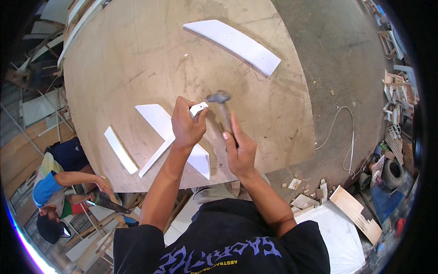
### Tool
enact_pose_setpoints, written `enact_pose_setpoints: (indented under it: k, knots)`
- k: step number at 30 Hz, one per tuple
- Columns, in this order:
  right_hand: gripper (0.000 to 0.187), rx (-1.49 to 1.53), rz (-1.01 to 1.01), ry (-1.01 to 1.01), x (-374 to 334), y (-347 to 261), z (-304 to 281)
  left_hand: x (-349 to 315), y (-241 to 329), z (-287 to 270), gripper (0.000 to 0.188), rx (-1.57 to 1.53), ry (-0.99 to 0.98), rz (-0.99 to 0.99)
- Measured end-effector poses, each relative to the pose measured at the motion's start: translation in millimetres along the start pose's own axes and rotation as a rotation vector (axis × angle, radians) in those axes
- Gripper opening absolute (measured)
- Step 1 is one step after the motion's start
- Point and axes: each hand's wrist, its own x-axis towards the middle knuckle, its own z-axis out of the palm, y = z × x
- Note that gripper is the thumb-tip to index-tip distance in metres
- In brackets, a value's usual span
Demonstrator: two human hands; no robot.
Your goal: The person assembles pieces of a model airplane, using a hammer to tap pieces together and reaching into boxes to select small components.
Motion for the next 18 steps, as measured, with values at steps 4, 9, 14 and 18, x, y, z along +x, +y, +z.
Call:
enact_pose_setpoints:
  k: [4,9,14,18]
  knots:
    - [0.056,0.007,0.050,-0.044,1.6,-0.6,-0.2,-0.8,-3.4,-1.6,0.036,0.035,0.010,0.053]
    - [0.056,-0.034,-0.034,-0.079,3.3,1.9,2.9,0.7,-0.1,-2.9,0.037,0.057,0.011,0.068]
    - [0.057,-0.032,-0.065,-0.010,-1.4,2.7,6.2,-1.9,-4.6,-1.1,0.037,0.035,0.014,0.054]
    - [0.056,-0.026,-0.093,0.052,-2.5,3.8,4.9,-2.8,-3.7,-2.1,0.037,0.037,0.015,0.052]
